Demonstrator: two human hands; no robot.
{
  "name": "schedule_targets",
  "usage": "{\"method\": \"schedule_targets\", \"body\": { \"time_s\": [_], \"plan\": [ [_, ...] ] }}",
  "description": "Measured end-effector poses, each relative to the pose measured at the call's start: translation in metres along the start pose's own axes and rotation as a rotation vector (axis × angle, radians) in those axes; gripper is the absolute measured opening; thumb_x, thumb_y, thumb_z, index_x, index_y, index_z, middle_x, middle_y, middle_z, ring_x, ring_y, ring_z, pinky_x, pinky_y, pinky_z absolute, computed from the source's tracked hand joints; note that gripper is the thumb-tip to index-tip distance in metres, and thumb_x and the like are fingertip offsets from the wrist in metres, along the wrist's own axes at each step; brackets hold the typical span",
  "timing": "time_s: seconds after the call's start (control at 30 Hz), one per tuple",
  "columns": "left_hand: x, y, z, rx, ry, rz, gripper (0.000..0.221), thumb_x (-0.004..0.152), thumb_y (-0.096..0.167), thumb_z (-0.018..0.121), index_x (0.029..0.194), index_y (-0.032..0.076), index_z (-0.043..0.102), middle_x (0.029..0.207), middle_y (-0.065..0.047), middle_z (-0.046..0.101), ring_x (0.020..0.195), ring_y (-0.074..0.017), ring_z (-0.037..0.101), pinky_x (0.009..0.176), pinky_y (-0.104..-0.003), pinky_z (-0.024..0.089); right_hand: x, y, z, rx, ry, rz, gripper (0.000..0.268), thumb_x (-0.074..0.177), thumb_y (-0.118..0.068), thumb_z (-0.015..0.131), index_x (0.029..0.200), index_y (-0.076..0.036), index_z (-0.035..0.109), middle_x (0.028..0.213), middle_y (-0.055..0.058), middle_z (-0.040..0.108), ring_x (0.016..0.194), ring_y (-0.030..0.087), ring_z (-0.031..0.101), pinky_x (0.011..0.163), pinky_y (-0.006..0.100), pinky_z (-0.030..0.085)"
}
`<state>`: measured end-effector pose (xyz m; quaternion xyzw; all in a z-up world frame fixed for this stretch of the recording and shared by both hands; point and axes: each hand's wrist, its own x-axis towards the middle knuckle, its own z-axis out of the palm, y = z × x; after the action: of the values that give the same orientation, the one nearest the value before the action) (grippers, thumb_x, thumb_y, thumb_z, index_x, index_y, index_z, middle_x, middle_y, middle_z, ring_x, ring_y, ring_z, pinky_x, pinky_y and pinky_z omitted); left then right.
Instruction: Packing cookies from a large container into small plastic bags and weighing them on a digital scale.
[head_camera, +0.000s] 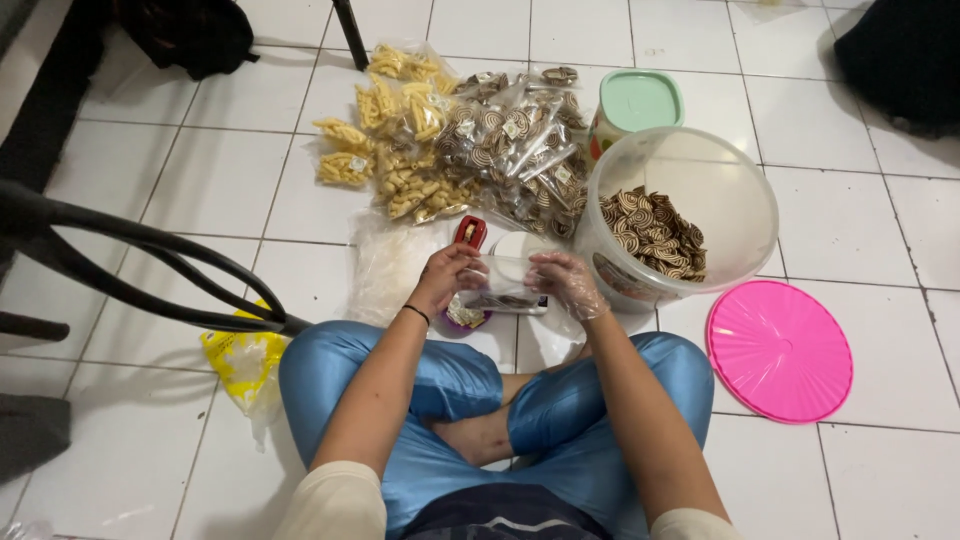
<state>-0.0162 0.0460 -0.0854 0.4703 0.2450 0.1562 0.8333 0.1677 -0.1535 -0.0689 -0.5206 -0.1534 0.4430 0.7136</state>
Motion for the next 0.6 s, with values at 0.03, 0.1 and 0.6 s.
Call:
{"method": "schedule_targets", "body": {
  "time_s": [0.03,0.1,0.6],
  "plan": [
    [0.001,-0.005,-0.002,-0.004,0.002,0.002,0.021,0.100,0.005,0.051,0.110,0.011,0.068,0.091,-0.019,0.076,0.077,-0.0275,0.078,0.061,-0.034,0.065,0.000,0.001,-0.002,-0.004,-0.002,0.002,0.024,0.091,-0.001,0.068,0.115,0.002,0.071,0.087,0.021,0.070,0.080,0.034,0.076,0.070,0.045,0.067],
    [0.006,-0.011,-0.007,-0.010,0.002,0.001,0.019,0.100,0.005,0.050,0.107,0.010,0.067,0.091,-0.019,0.076,0.078,-0.0276,0.078,0.063,-0.035,0.065,0.004,0.002,-0.006,0.003,-0.013,0.010,0.024,0.091,-0.001,0.067,0.114,0.004,0.070,0.088,0.024,0.072,0.082,0.035,0.077,0.071,0.045,0.067],
    [0.008,-0.016,0.003,0.103,0.010,0.275,0.018,0.087,0.002,0.079,0.102,0.000,0.069,0.092,-0.020,0.075,0.079,-0.0279,0.077,0.066,-0.035,0.064,0.008,0.017,-0.011,-0.047,-0.009,-0.155,0.021,0.085,-0.002,0.082,0.101,0.005,0.069,0.101,0.023,0.073,0.087,0.036,0.075,0.078,0.050,0.065]
  ]
}}
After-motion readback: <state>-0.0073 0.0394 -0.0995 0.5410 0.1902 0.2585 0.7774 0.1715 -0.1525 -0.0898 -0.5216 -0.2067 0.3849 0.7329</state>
